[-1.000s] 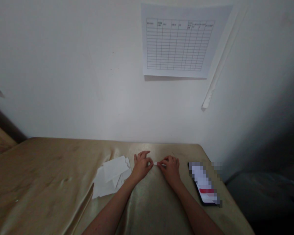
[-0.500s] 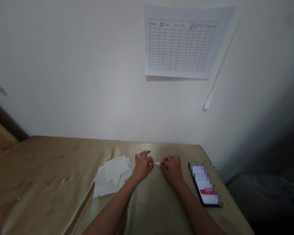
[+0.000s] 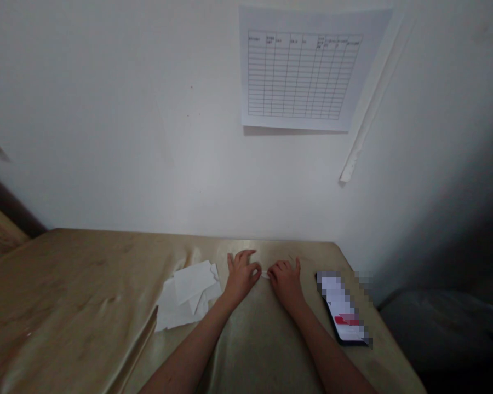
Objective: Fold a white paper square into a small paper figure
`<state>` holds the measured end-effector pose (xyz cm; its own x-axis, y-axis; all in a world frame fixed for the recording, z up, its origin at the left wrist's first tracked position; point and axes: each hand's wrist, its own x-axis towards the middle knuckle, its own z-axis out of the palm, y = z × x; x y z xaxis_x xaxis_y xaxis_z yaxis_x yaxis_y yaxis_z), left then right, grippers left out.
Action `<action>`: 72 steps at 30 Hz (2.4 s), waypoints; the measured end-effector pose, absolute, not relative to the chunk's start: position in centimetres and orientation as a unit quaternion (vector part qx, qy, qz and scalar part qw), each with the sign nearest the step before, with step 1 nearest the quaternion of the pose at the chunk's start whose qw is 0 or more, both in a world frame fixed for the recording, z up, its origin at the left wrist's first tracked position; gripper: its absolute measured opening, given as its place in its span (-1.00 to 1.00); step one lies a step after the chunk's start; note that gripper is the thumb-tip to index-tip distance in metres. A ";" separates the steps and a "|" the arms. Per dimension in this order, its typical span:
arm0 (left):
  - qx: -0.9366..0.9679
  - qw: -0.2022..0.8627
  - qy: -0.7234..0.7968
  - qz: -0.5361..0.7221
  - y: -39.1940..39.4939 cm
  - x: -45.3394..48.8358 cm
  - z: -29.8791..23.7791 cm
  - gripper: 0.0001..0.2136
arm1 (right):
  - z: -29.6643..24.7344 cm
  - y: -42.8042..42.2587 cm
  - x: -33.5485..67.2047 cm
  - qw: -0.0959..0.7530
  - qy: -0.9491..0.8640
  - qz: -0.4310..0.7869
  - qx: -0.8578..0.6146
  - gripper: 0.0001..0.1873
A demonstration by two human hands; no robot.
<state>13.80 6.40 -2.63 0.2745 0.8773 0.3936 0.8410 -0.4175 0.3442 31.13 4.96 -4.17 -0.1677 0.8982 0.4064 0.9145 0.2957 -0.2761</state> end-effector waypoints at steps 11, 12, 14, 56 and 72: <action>0.796 0.012 0.539 0.274 6.5 13.9 -2.5 -0.92 | -3.5 4.7 31.4 0.278 -0.763 -0.015 -0.583 -0.83; 0.796 0.009 0.539 0.275 6.5 13.9 -2.5 -0.91 | -3.6 4.7 31.4 0.279 -0.762 -0.018 -0.583 -0.83; 0.795 0.004 0.539 0.277 6.5 13.9 -2.5 -0.90 | -3.7 4.8 31.3 0.282 -0.762 -0.027 -0.582 -0.83; 0.837 -0.001 0.491 0.239 5.2 13.2 -1.3 -0.91 | -4.7 5.3 32.2 0.297 -0.711 0.088 -0.632 -0.84; 0.740 0.075 0.614 0.266 6.0 13.8 -3.1 -0.75 | -5.0 5.3 32.1 0.311 -0.713 0.094 -0.622 -0.88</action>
